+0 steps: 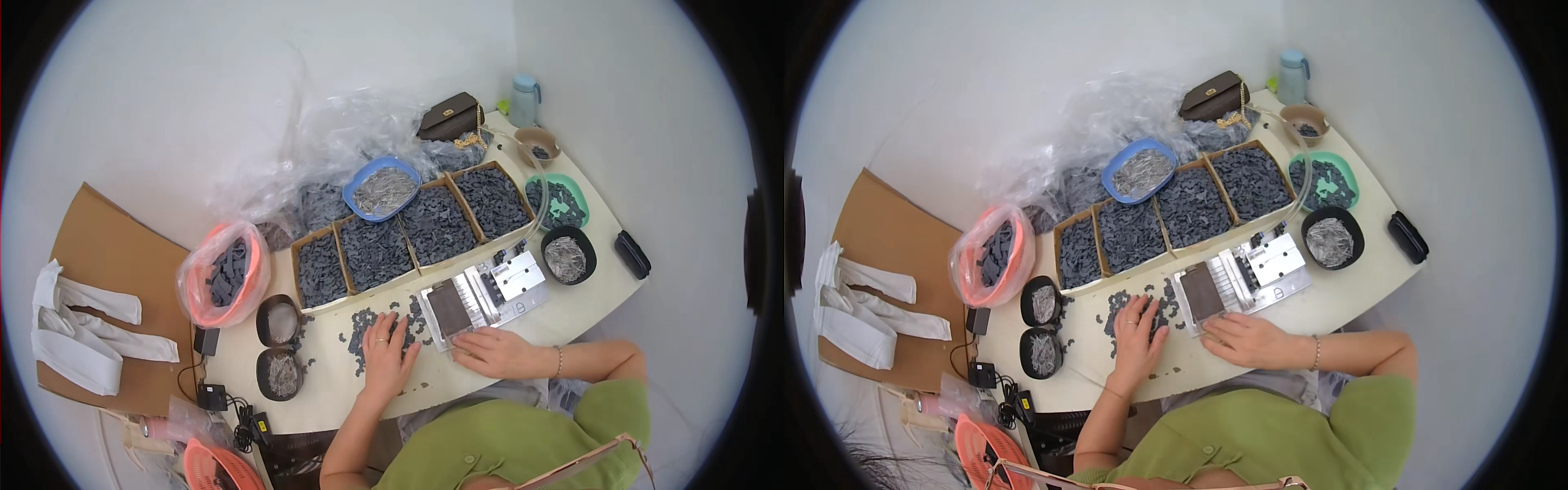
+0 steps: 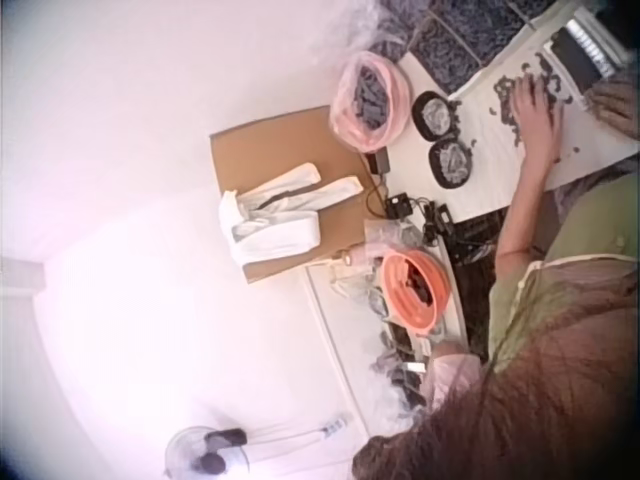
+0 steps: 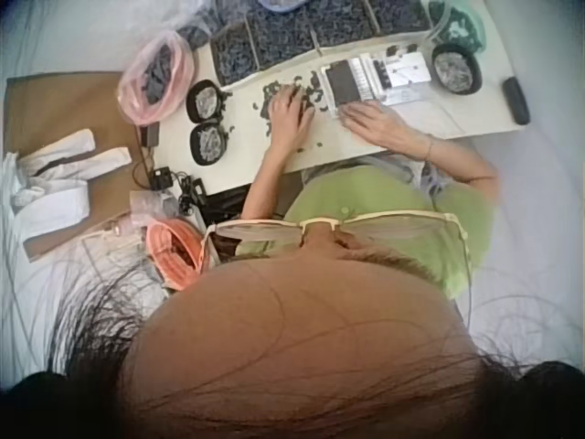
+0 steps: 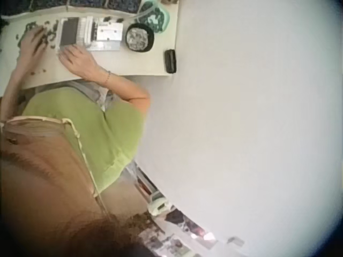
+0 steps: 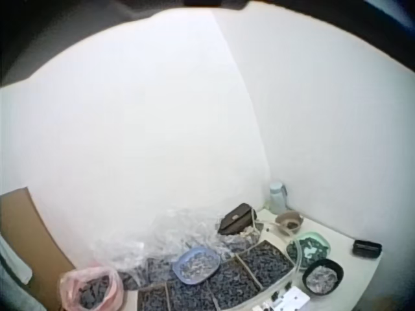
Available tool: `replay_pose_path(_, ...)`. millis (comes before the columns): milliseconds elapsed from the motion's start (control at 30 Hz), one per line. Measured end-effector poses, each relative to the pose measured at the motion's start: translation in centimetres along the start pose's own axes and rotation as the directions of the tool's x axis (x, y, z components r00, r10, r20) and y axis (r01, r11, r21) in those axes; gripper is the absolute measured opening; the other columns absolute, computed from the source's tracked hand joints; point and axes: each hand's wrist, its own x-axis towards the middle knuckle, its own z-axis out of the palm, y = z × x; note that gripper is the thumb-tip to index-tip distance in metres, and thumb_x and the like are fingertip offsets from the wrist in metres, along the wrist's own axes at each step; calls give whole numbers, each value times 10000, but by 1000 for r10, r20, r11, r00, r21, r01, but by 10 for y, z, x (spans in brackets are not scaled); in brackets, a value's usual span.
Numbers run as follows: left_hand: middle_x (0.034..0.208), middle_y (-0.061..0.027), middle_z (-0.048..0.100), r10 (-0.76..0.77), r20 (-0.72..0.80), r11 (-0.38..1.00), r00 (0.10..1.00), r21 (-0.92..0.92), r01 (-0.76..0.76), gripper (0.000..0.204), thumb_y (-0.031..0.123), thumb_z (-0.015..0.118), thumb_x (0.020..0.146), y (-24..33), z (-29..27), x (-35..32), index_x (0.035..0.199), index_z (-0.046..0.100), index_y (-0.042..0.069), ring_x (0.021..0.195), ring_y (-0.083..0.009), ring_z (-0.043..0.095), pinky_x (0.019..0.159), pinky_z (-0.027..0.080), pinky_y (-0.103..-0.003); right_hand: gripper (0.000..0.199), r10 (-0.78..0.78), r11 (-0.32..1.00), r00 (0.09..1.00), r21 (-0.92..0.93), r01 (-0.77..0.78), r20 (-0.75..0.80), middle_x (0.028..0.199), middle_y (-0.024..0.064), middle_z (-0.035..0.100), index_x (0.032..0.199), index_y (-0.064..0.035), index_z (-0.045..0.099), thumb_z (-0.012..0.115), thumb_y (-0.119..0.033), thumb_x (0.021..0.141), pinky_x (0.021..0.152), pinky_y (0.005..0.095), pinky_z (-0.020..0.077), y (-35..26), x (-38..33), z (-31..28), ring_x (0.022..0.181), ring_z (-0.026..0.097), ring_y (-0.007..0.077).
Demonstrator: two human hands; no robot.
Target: The person picks up grey plastic connector shells and small metal pins from bins, inserts the pins into the shells, and then uses a manual press machine to secure them.
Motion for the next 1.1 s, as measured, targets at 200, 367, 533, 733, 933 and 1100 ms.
replay_pose_path(200,1344,-175,452,25,14,1000,1000,18,-25,472,259,644,850,7,-1,1,1242,552,13,1296,-369,369,1066,245,-522,434,35,999,994,3,-36,105,1129,205,586,1106,-6,558,632,-279,776,908,357,460,-22,-4,4,1073,551,277)
replay_pose_path(367,1314,-184,483,76,15,996,997,33,-77,421,201,636,848,8,2,-5,1209,570,-6,1264,-367,414,1038,308,-502,308,-23,999,1000,-31,23,11,1082,141,615,1038,-64,594,632,-239,788,844,340,479,-7,-3,5,1058,560,240)
replay_pose_path(533,1251,-183,550,259,-21,966,966,-5,-259,382,149,636,830,10,12,-1,1163,590,-33,1175,-370,509,977,411,-444,186,-30,999,968,18,35,-251,982,34,639,904,-117,632,646,-200,738,777,356,484,39,15,7,925,588,209)
replay_pose_path(733,1075,-180,637,377,13,888,926,281,-365,259,78,620,748,48,26,19,969,645,-55,1010,-333,613,846,498,-403,376,714,533,700,664,-525,-20,956,130,618,1210,-54,478,609,-107,861,774,413,472,107,84,6,882,587,333)
replay_pose_path(933,855,-173,630,319,240,831,917,394,-392,143,82,612,666,63,28,38,753,608,-31,801,-289,640,652,525,-330,412,632,640,774,550,-537,20,1093,175,613,1261,-50,506,607,-94,864,824,349,509,139,69,30,980,622,273)
replay_pose_path(1100,799,-149,598,177,285,970,942,111,-215,80,64,599,726,52,6,55,779,595,3,761,-258,651,602,522,-348,152,729,674,673,301,-675,-126,947,139,669,976,-60,653,587,-107,848,769,416,504,205,26,11,891,632,331)
